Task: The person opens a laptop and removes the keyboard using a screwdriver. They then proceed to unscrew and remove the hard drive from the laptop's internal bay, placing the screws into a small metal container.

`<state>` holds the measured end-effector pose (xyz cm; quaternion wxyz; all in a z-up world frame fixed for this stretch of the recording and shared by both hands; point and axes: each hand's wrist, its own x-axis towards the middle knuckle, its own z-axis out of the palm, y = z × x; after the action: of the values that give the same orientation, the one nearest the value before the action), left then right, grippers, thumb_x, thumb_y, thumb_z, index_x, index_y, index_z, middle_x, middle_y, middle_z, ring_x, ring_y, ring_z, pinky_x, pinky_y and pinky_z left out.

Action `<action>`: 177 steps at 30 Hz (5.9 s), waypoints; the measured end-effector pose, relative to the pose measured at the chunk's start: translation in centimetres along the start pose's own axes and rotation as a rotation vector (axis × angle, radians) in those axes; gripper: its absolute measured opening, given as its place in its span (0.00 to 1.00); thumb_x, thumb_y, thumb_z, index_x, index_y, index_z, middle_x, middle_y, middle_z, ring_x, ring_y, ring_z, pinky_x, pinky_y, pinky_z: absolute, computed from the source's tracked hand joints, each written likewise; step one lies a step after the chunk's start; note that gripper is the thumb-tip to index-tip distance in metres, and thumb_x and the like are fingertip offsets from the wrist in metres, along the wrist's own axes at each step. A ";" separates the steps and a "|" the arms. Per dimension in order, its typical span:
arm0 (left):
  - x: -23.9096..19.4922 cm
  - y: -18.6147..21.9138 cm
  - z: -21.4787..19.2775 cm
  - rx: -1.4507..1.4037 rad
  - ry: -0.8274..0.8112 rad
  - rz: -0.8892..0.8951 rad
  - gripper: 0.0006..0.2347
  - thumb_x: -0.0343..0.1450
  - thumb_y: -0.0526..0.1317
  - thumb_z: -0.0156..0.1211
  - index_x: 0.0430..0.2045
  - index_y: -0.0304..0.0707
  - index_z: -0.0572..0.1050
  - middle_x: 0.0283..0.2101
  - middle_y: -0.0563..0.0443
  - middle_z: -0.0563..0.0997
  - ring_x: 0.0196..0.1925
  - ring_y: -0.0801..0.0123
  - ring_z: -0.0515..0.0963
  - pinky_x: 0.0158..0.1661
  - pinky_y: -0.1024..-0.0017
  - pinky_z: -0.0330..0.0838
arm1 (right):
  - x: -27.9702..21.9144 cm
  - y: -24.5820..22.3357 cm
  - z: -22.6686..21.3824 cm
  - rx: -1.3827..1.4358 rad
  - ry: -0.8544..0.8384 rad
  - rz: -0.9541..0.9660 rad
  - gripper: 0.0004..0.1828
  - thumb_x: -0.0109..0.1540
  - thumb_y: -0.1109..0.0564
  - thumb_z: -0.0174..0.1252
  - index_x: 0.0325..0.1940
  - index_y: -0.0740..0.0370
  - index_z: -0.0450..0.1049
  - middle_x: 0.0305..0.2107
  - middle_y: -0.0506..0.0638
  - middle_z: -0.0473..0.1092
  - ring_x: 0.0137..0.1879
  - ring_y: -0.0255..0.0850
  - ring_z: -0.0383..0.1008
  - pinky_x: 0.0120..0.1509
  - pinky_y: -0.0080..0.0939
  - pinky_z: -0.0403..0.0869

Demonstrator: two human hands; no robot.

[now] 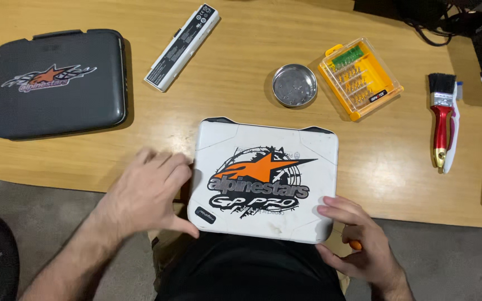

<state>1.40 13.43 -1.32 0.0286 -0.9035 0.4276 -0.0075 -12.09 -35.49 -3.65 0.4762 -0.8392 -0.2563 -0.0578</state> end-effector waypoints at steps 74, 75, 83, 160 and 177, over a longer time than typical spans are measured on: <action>8.3 1.2 -2.5 -0.783 0.110 -0.282 0.40 0.65 0.50 0.94 0.73 0.44 0.77 0.65 0.49 0.86 0.65 0.55 0.80 0.65 0.54 0.72 | 5.1 1.7 -3.9 -0.479 0.051 0.625 0.18 0.85 0.49 0.43 0.64 0.64 0.73 0.38 0.53 0.74 0.32 0.46 0.73 0.31 0.50 0.73; 7.9 1.2 -2.3 -0.795 0.180 -0.243 0.39 0.69 0.48 0.90 0.77 0.42 0.75 0.64 0.47 0.86 0.66 0.55 0.81 0.67 0.55 0.74 | 7.4 0.9 -4.2 -0.795 0.007 0.514 0.24 0.83 0.59 0.52 0.83 0.70 0.74 0.47 0.64 0.82 0.44 0.63 0.83 0.47 0.68 0.81; 5.5 3.0 -0.4 -0.568 0.668 0.038 0.18 0.77 0.35 0.90 0.58 0.33 0.84 0.53 0.42 0.89 0.50 0.59 0.87 0.48 0.62 0.79 | 9.7 2.1 -4.7 -0.646 0.088 0.427 0.31 0.80 0.60 0.60 0.88 0.73 0.74 0.65 0.71 0.71 0.70 0.67 0.73 0.73 0.67 0.74; 5.0 3.6 -1.2 -0.546 0.139 0.104 0.42 0.78 0.67 0.72 0.83 0.38 0.71 0.90 0.38 0.69 0.90 0.44 0.69 0.84 0.39 0.59 | 7.6 5.1 -9.8 -0.916 -0.212 0.730 0.22 0.74 0.47 0.73 0.70 0.56 0.90 0.45 0.52 0.85 0.46 0.52 0.84 0.52 0.51 0.78; 5.5 3.5 -0.1 -0.629 0.213 0.092 0.39 0.80 0.67 0.67 0.82 0.37 0.73 0.86 0.41 0.77 0.86 0.45 0.75 0.81 0.37 0.62 | 22.9 4.6 -0.4 0.147 -0.576 -0.392 0.06 0.76 0.55 0.68 0.51 0.58 0.78 0.55 0.58 0.83 0.58 0.50 0.89 0.55 0.45 0.90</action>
<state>2.14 6.94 -1.47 -0.2962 -0.8419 0.4498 0.0320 9.98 -29.12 0.85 0.4232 -0.7195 -0.5397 0.1094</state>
